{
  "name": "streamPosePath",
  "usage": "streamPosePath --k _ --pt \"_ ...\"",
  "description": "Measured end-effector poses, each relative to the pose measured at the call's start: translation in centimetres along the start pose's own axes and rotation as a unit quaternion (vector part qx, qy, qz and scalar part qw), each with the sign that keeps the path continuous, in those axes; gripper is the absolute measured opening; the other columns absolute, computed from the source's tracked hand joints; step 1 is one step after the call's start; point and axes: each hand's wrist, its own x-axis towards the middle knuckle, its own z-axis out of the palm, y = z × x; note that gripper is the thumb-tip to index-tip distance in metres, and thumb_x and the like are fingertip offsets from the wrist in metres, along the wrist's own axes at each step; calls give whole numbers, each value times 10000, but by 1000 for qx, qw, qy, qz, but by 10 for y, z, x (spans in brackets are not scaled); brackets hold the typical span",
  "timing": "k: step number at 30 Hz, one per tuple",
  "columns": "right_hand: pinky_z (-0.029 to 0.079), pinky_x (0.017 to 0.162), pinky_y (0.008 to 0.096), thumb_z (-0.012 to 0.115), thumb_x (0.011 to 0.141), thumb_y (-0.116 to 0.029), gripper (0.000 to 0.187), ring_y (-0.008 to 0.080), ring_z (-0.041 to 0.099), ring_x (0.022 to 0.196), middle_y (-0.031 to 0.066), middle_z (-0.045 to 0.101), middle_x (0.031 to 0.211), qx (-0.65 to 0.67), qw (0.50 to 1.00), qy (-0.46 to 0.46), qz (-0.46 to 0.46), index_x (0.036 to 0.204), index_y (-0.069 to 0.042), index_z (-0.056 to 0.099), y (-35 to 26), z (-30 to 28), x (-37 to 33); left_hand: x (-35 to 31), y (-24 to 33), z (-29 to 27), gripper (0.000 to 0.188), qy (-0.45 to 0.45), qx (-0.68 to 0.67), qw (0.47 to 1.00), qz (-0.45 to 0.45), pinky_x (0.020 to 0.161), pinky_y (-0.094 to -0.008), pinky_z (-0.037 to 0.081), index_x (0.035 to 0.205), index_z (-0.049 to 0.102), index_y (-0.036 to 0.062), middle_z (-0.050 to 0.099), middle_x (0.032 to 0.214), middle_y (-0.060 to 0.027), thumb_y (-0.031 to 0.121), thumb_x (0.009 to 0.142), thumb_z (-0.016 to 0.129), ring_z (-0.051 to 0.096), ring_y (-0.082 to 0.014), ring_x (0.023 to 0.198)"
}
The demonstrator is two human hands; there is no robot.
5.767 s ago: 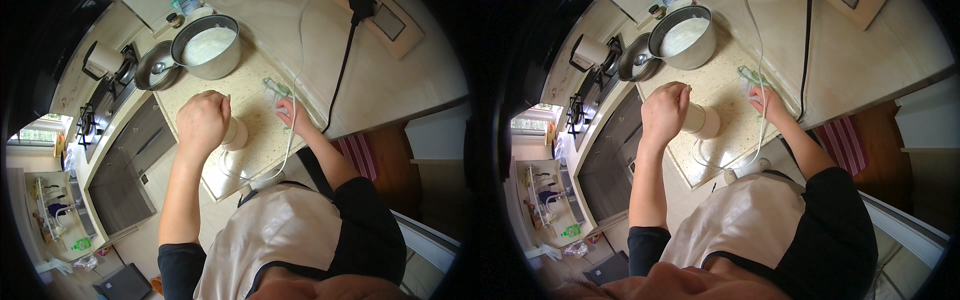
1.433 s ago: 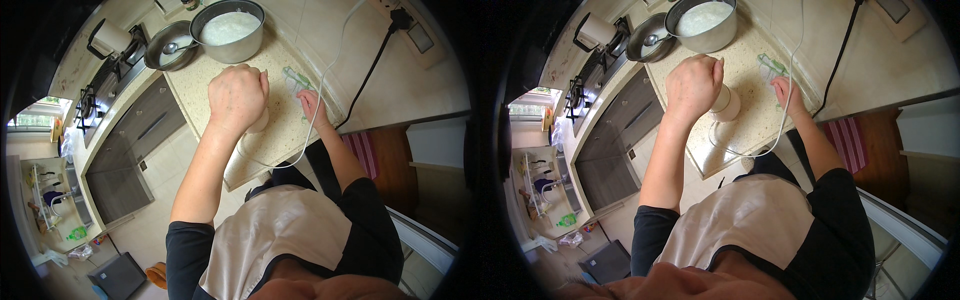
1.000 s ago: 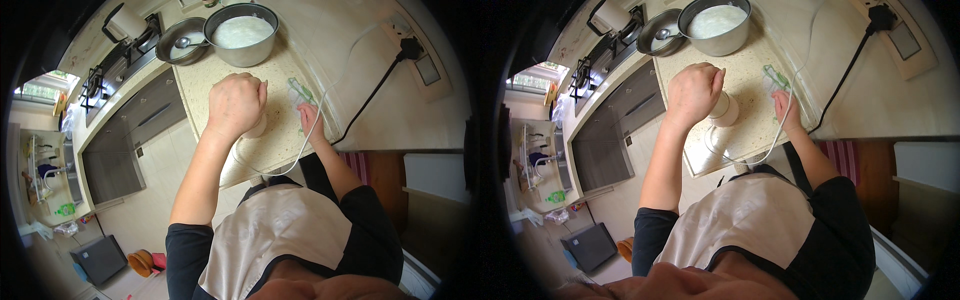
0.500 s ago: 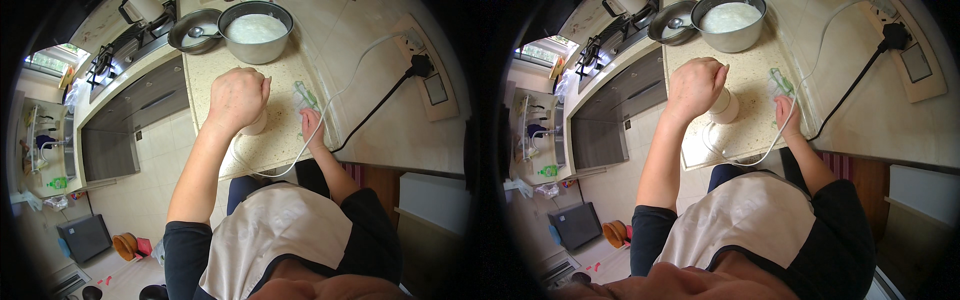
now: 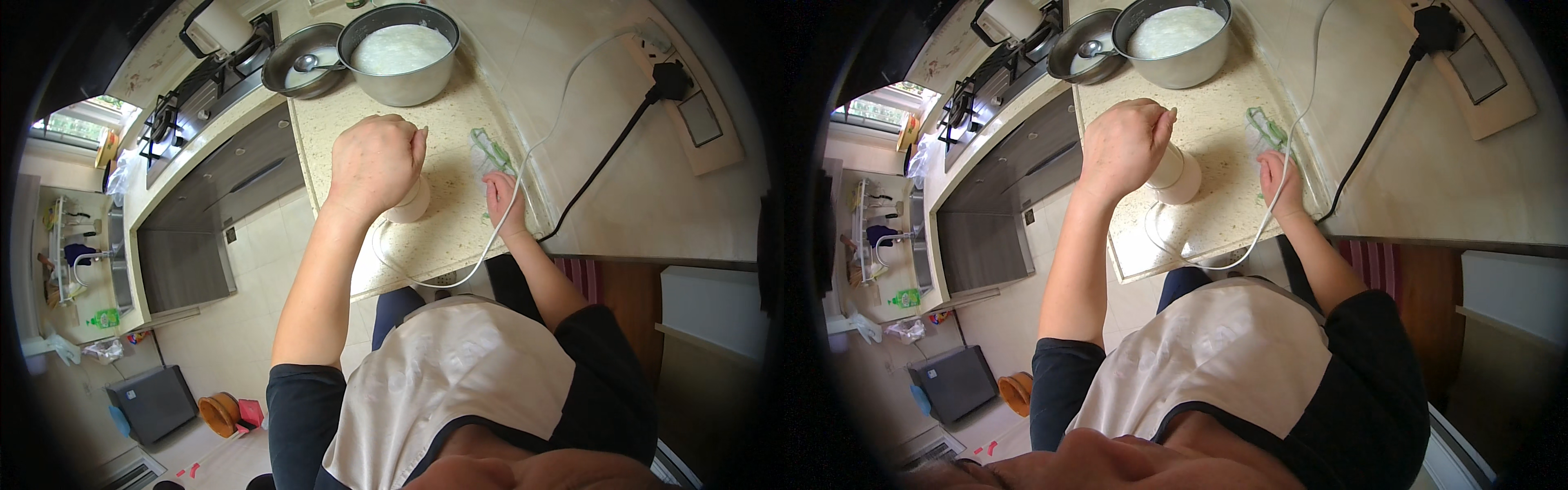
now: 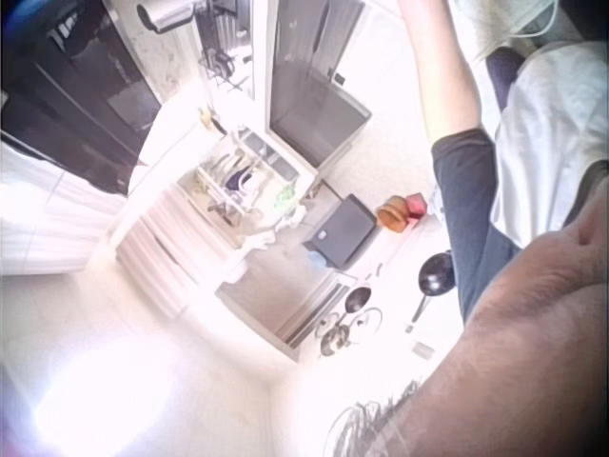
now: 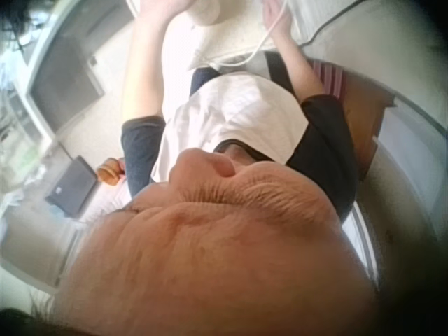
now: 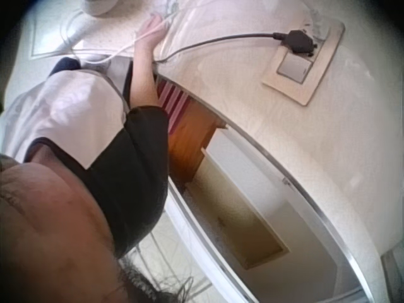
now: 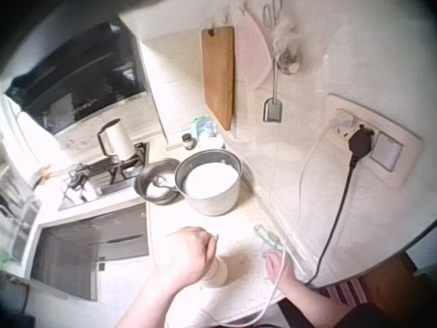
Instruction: The person blends a mixture in a blender jar, pours it into a bowl, and cleans the jar under a faucet in a sink. They then spoon ingredients from a container into the bowl using a spoon.
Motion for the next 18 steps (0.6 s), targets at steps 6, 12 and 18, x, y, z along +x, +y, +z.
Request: streamPosePath --k 6,12,18 --pt "503 794 406 627 808 -5 168 357 619 896 152 646 971 13 999 -47 -8 974 -25 616 -4 -16 -6 1 -2 0 340 -5 5 1000 20 718 -439 502 789 686 57 664 823 -108 300 948 510 633 -319 815" --pt "493 775 392 624 782 27 136 343 618 882 165 640 908 61 985 -126 104 916 4 626 -40 -54 -65 1 -9 0 326 12 -9 999 38 700 -412 517 700 673 56 670 799 -106 282 897 546 643 -294 775" --pt "526 729 292 613 854 26 180 188 661 865 121 682 959 146 944 -206 211 1028 17 657 -80 -28 -93 3 -14 4 342 15 -32 996 81 694 -448 504 773 684 61 662 790 -132 308 939 515 634 -340 779"
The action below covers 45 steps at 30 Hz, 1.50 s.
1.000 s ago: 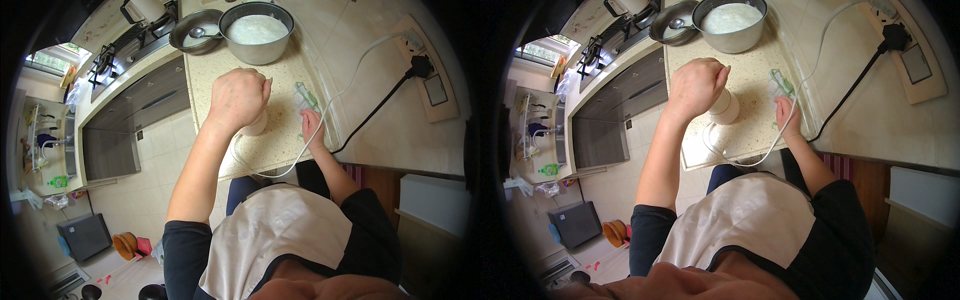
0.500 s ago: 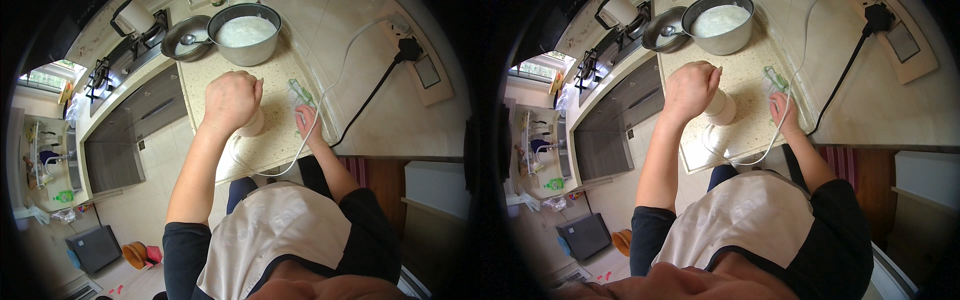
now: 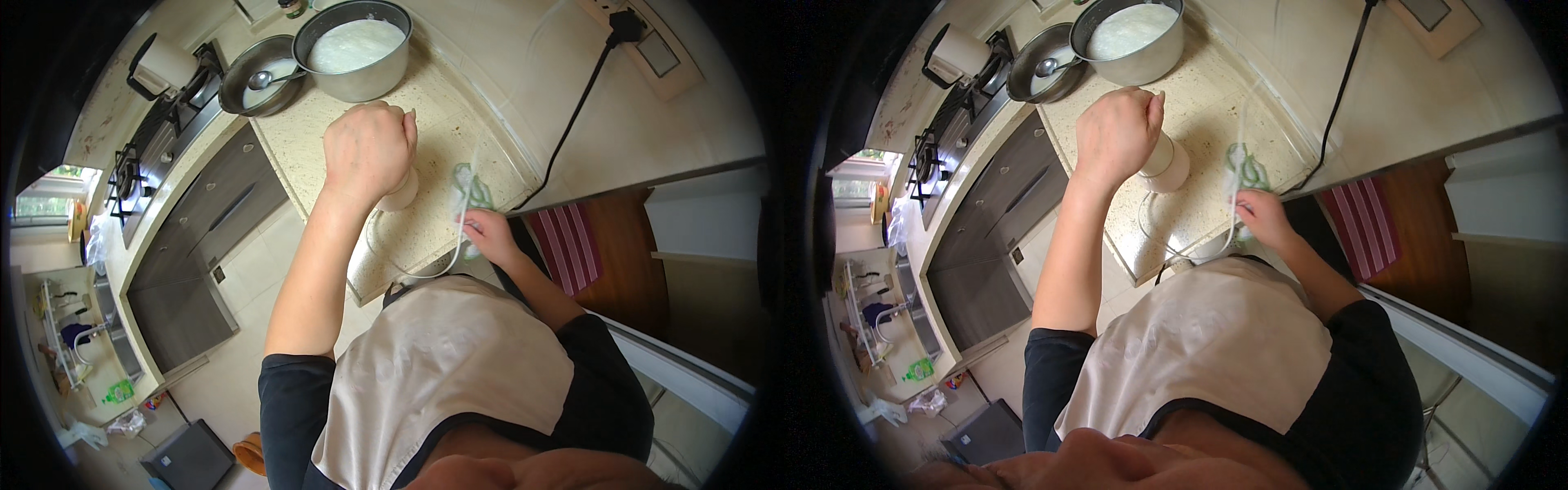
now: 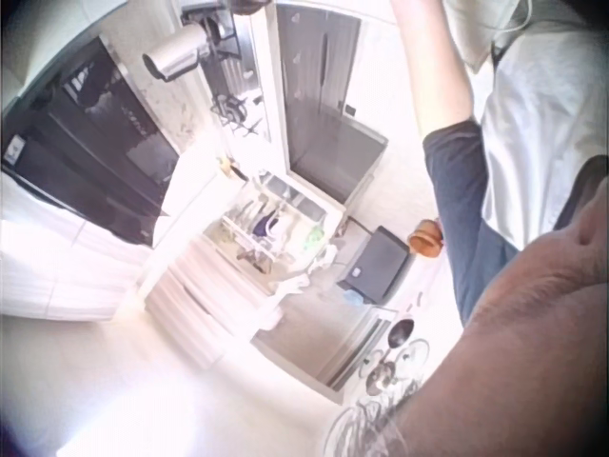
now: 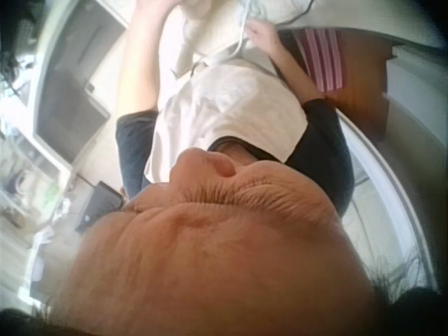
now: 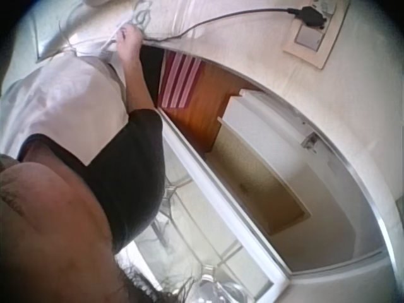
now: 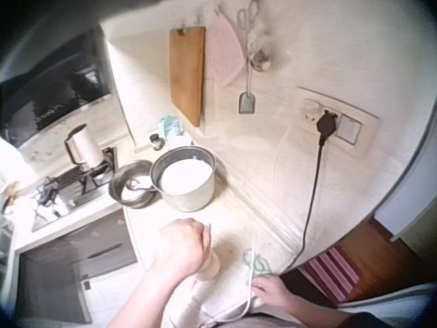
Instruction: The person blends a mixture in a blender jar, pours it into a bowl, and cleans the jar under a faucet in a sink. They then spoon ingredients from a container into the bowl using a spoon.
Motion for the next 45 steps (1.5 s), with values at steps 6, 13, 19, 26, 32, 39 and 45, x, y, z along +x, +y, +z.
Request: streamPosePath --k 6,13,19,26,32,39,45 --pt "522 855 303 566 892 42 398 171 649 996 120 655 1162 138 983 -112 -37 1286 7 517 -32 72 3 4 -3 -1 349 -11 -1 1000 18 689 -449 509 764 687 64 671 806 -133 314 937 515 641 -337 786" --pt "538 808 315 586 842 33 422 186 627 993 117 651 1139 42 998 30 28 1262 -3 557 -30 34 -3 1 -7 -9 377 -37 -8 999 24 697 -441 520 722 702 55 682 792 -146 296 921 490 661 -325 771" --pt "515 787 290 585 924 -47 294 182 649 956 112 659 1134 -186 928 310 93 1210 19 562 -38 -24 -19 0 -8 -9 397 -61 -8 998 33 695 -445 522 746 706 62 684 791 -146 310 935 461 660 -337 783" --pt "523 804 253 628 886 7 254 122 598 1031 71 629 1147 92 906 395 -121 1138 29 601 -185 -25 13 1 -10 -7 423 -76 -37 995 51 709 -456 527 752 711 63 688 797 -159 324 944 439 663 -349 788" --pt "415 1025 370 606 931 -287 479 265 455 1308 182 481 1402 -75 930 205 -296 1309 -3 529 -260 0 88 4 -16 -7 265 -109 -36 988 102 710 -456 529 901 700 76 703 876 -142 291 870 548 671 -340 823" --pt "353 1074 450 562 881 -605 707 350 424 1323 224 495 1368 -76 922 170 -340 1328 -58 526 -243 5 120 2 -27 10 215 24 -148 985 84 784 -377 536 942 663 77 694 1002 -96 237 832 571 655 -273 961" --pt "294 1120 419 484 879 -682 842 343 378 1364 208 414 1449 -73 919 104 -372 1399 -20 436 -244 -6 129 -3 -45 12 431 123 -531 838 38 1015 -384 413 1236 532 8 582 1236 -207 197 852 577 525 -342 1194"
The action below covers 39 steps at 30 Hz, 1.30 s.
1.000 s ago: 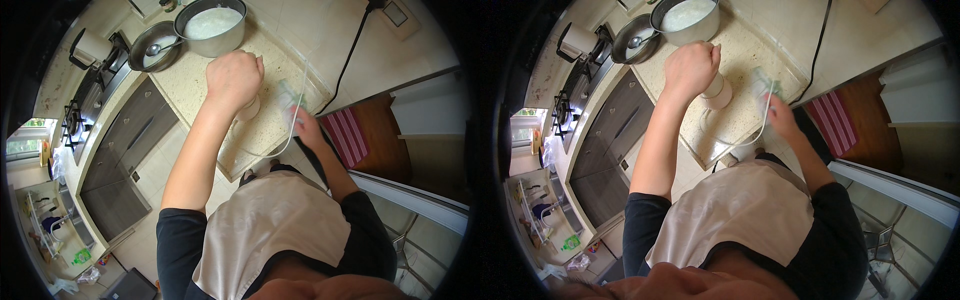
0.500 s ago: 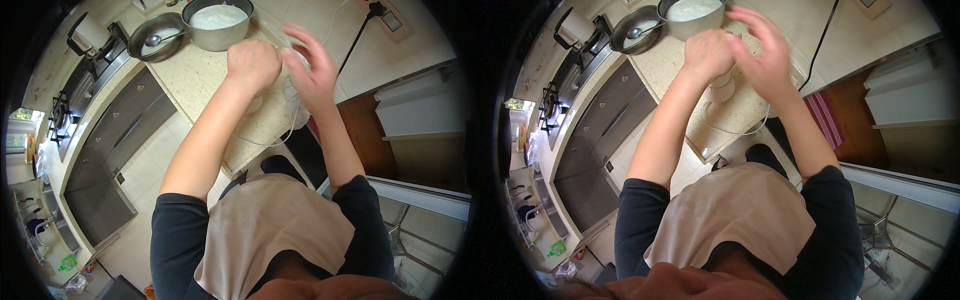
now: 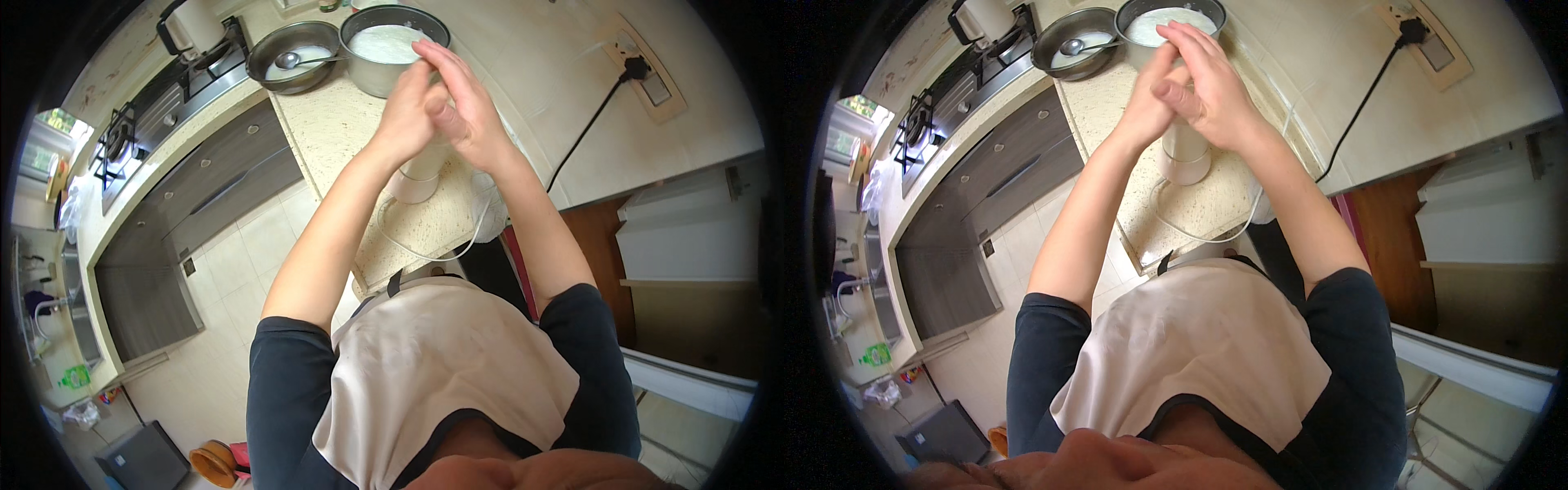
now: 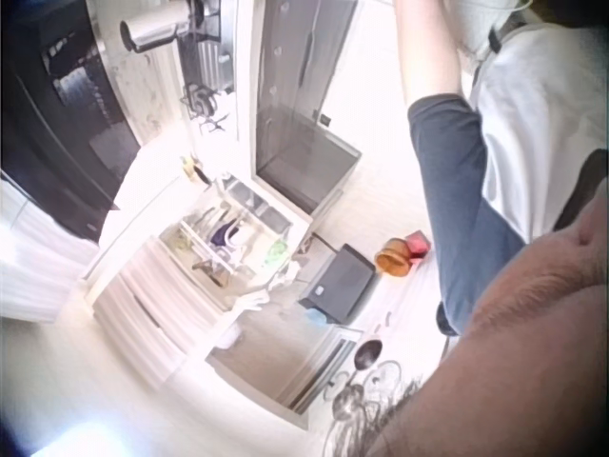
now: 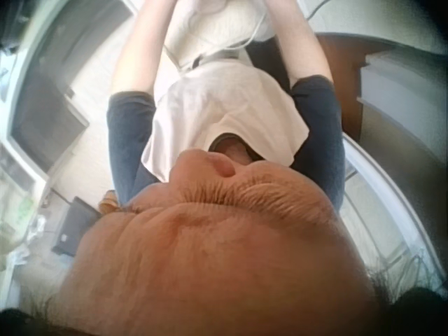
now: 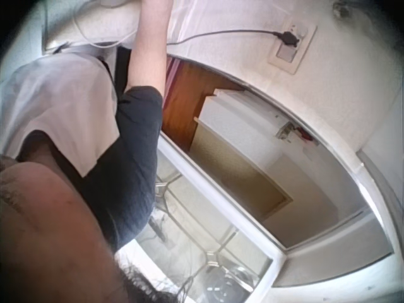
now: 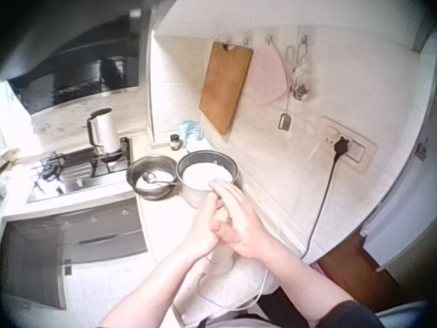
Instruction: The person blends a mixture in a blender jar, pours it into a bowl, and cleans the jar under a faucet in a sink. They then spoon ingredients from a container into the bowl using a spoon.
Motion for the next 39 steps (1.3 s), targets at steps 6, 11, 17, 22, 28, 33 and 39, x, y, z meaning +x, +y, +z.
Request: streamPosePath --k 6,11,17,22,28,33,39 --pt "384 1045 442 668 816 -565 744 377 426 1286 235 490 1344 -168 971 -119 126 1294 -9 538 3 -1 -20 -95 -32 -57 621 122 110 982 -92 1098 -407 339 1387 414 11 493 1380 -178 138 817 626 454 -296 1306" --pt "452 945 423 739 743 -512 686 349 560 1105 202 629 1119 -267 936 -163 164 1176 3 609 -18 2 -12 -145 -53 -36 932 25 276 939 -202 1139 -500 246 1413 371 -5 431 1428 -202 344 675 819 242 -373 1428" --pt "511 830 407 791 692 -425 630 355 630 954 201 652 1044 -171 953 -184 171 1096 25 614 -14 -6 -3 -122 -70 0 1126 -51 316 921 -222 1056 -637 258 1409 382 -7 467 1410 -185 412 506 908 262 -387 1421" --pt "513 823 422 820 673 -369 633 350 645 921 219 653 1019 -287 937 -171 99 1098 47 604 -20 -7 -6 -111 -82 7 1050 -47 274 934 -226 1063 -637 240 1378 415 47 506 1384 -131 398 518 907 269 -328 1433" --pt "520 813 412 833 655 -333 634 350 653 921 247 659 994 -260 931 -227 117 1096 62 609 -18 -16 7 -112 -88 9 913 -21 265 940 -214 1049 -625 254 1281 497 88 547 1333 -106 379 517 904 351 -305 1396" --pt "521 805 399 823 660 -369 629 336 666 908 249 668 968 -251 925 -230 168 1075 62 628 -26 -16 18 -113 -85 11 881 -10 280 936 -211 1038 -615 263 1263 503 89 571 1300 -103 376 529 897 388 -303 1375" --pt "518 819 366 820 656 -382 635 281 675 902 212 683 975 -248 918 -228 208 1078 56 638 -34 -30 40 -114 -88 12 874 6 296 931 -214 1044 -603 262 1270 501 87 568 1309 -113 378 542 887 396 -292 1371"
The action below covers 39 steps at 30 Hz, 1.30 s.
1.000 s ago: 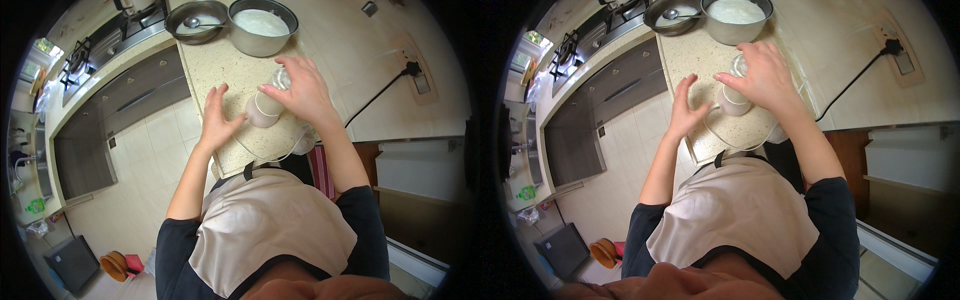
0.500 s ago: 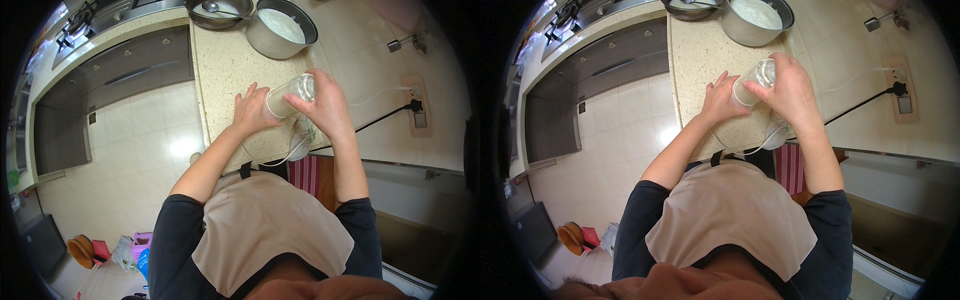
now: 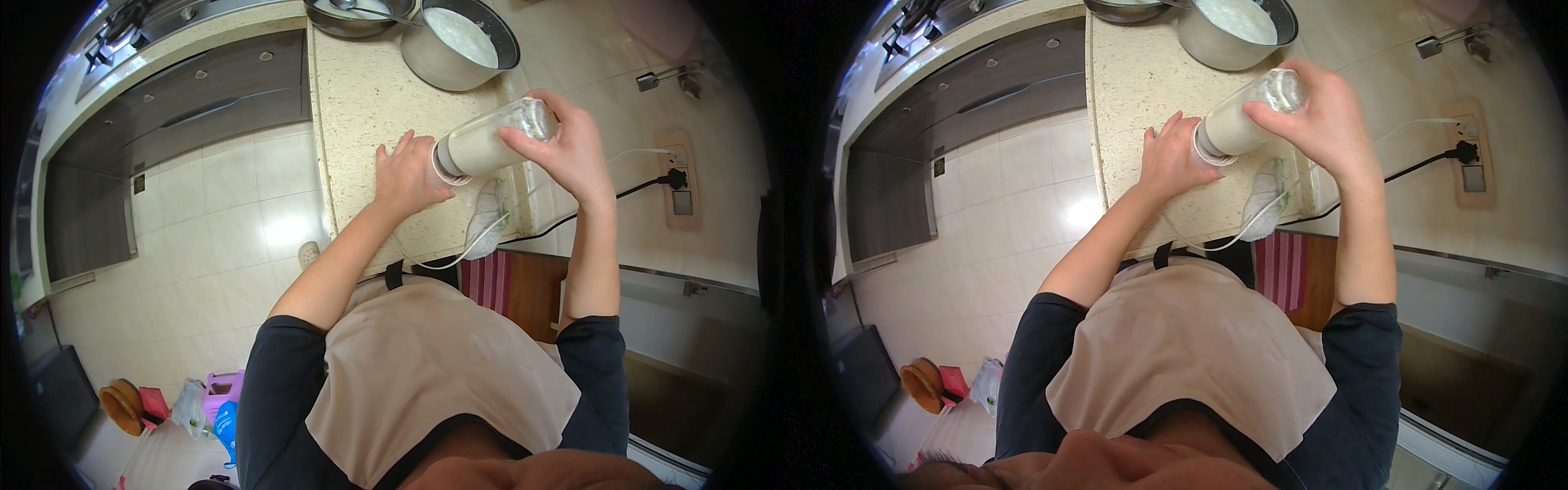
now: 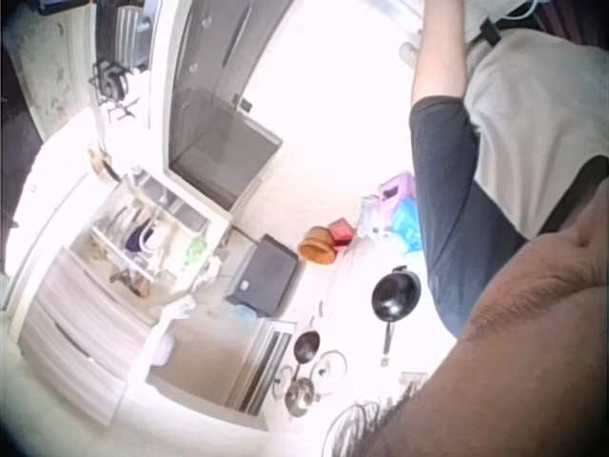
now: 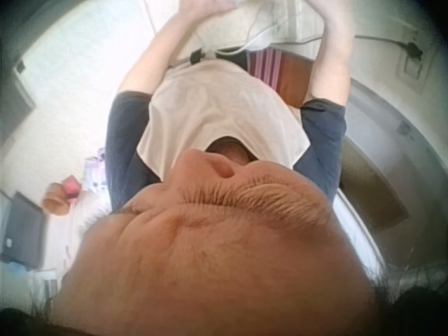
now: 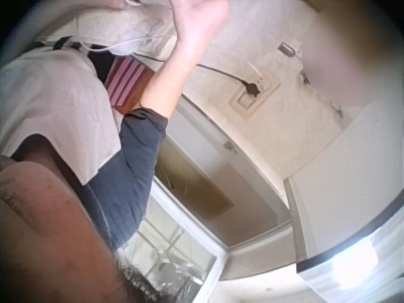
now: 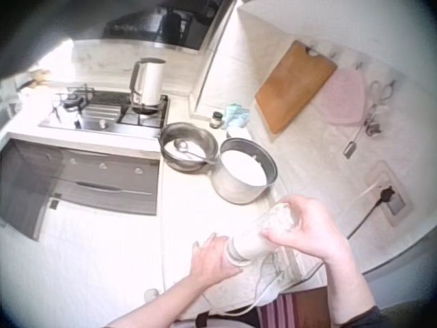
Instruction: The person blends a mixture in a blender jar, pours it into a bowl, and cleans the jar under a faucet in a sink. They then spoon ingredients from a container into the bowl using a spoon.
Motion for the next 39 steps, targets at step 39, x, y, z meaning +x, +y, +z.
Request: streamPosePath --k 39 --pt "502 444 232 503 908 -466 451 220 651 710 88 663 934 732 558 233 315 1089 -61 587 107 85 -87 10 11 -9 894 -70 19 997 -14 1037 -605 316 1316 470 50 510 1359 -174 374 586 871 401 -328 1353"
